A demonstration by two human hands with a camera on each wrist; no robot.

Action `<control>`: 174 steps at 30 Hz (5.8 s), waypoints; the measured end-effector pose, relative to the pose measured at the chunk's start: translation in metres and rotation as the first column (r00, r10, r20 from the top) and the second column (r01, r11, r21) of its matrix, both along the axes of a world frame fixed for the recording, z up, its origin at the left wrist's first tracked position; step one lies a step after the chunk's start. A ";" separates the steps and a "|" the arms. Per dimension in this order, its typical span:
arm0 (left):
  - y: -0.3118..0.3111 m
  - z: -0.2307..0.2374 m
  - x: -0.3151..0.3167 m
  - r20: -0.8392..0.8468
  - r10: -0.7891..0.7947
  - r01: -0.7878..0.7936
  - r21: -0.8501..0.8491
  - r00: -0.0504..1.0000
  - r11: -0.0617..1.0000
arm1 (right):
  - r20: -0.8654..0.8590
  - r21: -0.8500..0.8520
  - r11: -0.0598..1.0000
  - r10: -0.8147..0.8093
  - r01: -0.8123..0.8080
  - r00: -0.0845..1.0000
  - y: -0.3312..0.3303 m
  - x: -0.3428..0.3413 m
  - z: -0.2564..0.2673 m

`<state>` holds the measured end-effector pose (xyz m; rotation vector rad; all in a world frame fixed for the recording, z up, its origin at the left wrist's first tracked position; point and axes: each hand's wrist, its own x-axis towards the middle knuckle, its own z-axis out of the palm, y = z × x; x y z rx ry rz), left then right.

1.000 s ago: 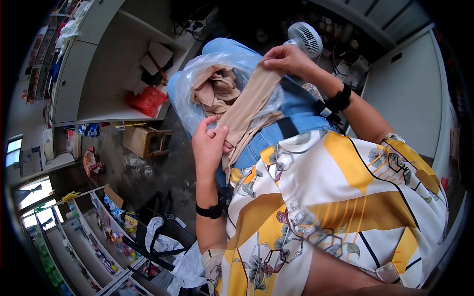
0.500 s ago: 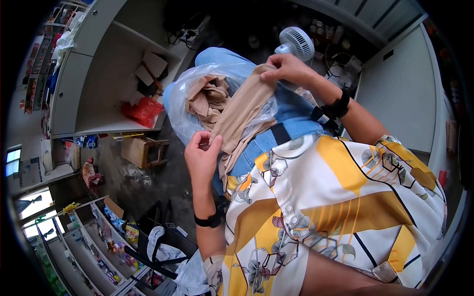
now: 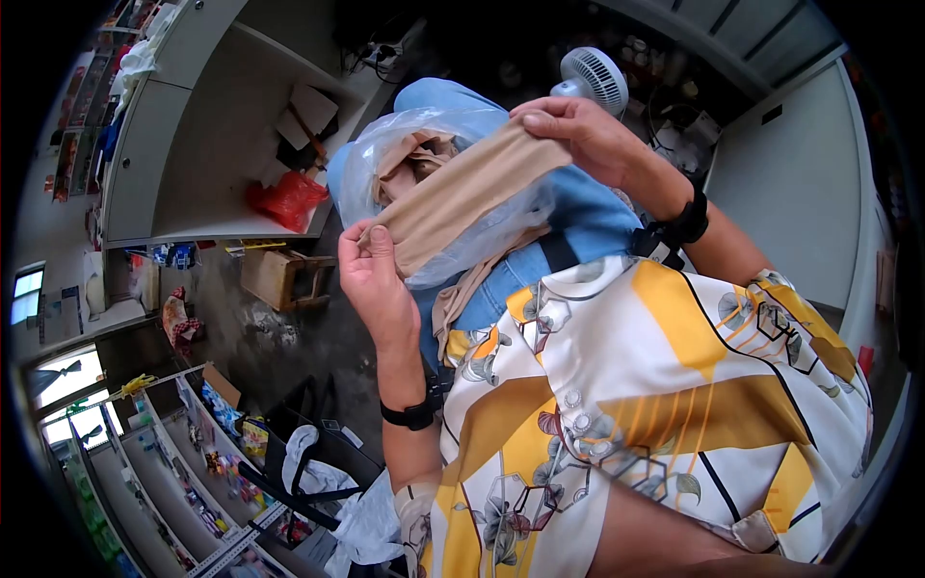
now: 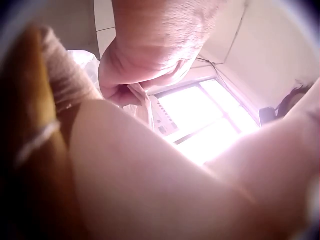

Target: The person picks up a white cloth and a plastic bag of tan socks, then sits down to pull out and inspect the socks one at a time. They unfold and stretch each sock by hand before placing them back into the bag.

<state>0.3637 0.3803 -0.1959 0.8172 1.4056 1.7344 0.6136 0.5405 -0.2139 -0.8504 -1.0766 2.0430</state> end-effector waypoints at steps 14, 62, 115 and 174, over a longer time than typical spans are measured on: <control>-0.066 0.052 -0.011 -0.064 0.082 -0.092 -0.171 0.995 0.981 | 0.104 0.148 0.988 0.018 -0.034 0.994 -0.024 0.050 0.038; -0.064 0.026 -0.010 -0.441 -0.535 0.162 -0.642 0.721 0.749 | 0.579 0.708 0.311 0.257 -0.634 0.773 -0.043 -0.017 0.019; -0.067 0.114 -0.034 -0.385 -0.348 0.328 -0.120 0.855 0.937 | 0.935 0.301 0.387 0.061 -0.872 0.350 -0.026 -0.118 0.011; -0.004 0.156 -0.070 -0.656 0.353 -0.243 0.255 0.668 0.936 | 0.125 0.141 0.667 0.721 -0.732 0.681 -0.013 -0.076 0.062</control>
